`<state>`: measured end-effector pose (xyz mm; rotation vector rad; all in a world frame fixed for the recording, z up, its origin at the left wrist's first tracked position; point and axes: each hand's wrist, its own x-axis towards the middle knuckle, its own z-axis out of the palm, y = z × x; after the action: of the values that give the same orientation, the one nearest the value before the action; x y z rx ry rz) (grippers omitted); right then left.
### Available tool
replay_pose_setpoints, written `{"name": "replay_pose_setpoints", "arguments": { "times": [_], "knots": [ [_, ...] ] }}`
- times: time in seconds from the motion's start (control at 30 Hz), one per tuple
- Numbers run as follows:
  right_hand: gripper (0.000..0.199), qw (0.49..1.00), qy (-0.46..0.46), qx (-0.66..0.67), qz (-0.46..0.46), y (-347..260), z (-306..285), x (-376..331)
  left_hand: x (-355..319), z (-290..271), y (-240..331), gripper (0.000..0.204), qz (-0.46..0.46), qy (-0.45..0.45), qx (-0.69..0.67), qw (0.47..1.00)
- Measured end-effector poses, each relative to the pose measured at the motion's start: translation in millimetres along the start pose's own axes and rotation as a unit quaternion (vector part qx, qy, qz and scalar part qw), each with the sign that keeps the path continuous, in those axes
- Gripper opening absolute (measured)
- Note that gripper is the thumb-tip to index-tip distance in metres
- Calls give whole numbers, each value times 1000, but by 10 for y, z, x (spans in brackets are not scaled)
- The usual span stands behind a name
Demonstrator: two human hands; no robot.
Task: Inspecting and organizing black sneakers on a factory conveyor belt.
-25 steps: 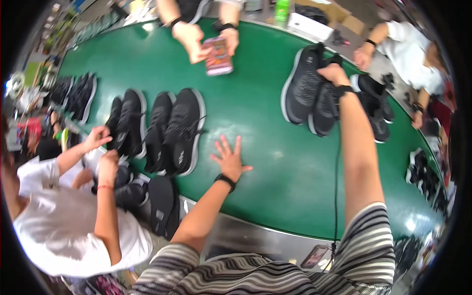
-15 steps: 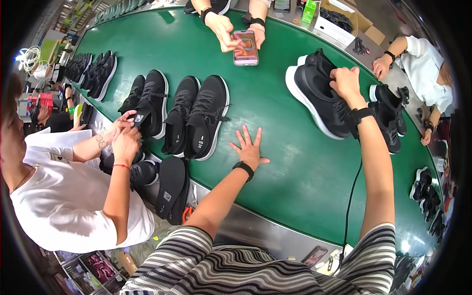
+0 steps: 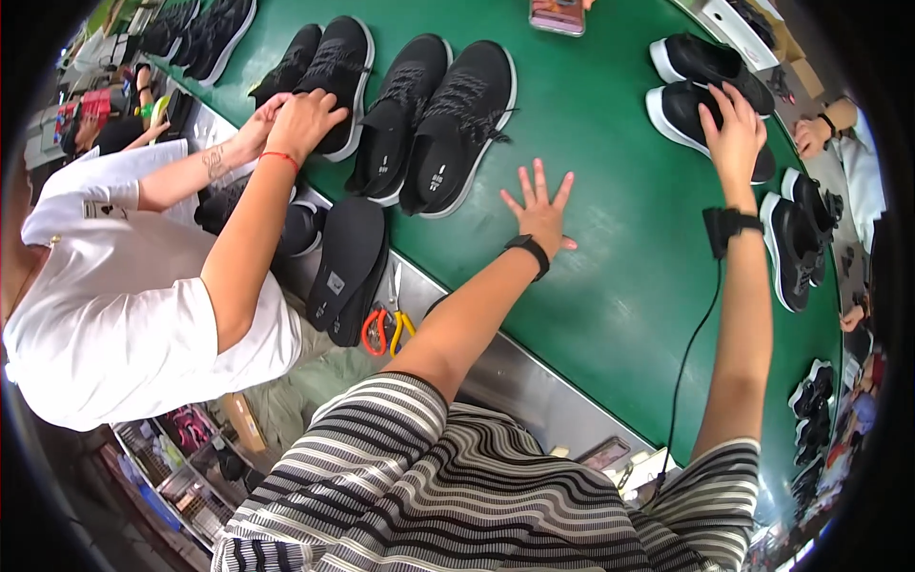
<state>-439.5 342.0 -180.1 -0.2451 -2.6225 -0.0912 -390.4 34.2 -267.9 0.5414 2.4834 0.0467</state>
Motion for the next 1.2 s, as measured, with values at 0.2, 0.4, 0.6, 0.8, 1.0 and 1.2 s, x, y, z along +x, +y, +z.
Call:
{"name": "replay_pose_setpoints", "arguments": {
  "times": [0.2, 0.4, 0.6, 0.8, 1.0, 1.2],
  "knots": [
    [32, 963, 6, 216, 159, -924, -210, -1379, -9, -42, 6, 128, 4, -25, -12, 1000],
    [39, 915, -211, 252, 235, -2149, -941, -2882, -9, 5, -6, 126, 11, -4, -21, 1000],
    [44, 905, -316, 271, 91, -2586, -1226, -3556, -4, 37, 2, 127, 12, 0, -20, 1000],
    [45, 917, -322, 235, -2, -2644, -1167, -3675, -123, -28, -27, 121, 30, 31, -11, 999],
    [43, 924, -317, 212, 14, -2678, -1170, -3690, -658, -287, -579, 53, 218, 182, -279, 917],
    [41, 935, -265, 234, 30, -2724, -1153, -3662, -1186, -813, -1314, 25, 112, 268, -299, 909]
  ]
}}
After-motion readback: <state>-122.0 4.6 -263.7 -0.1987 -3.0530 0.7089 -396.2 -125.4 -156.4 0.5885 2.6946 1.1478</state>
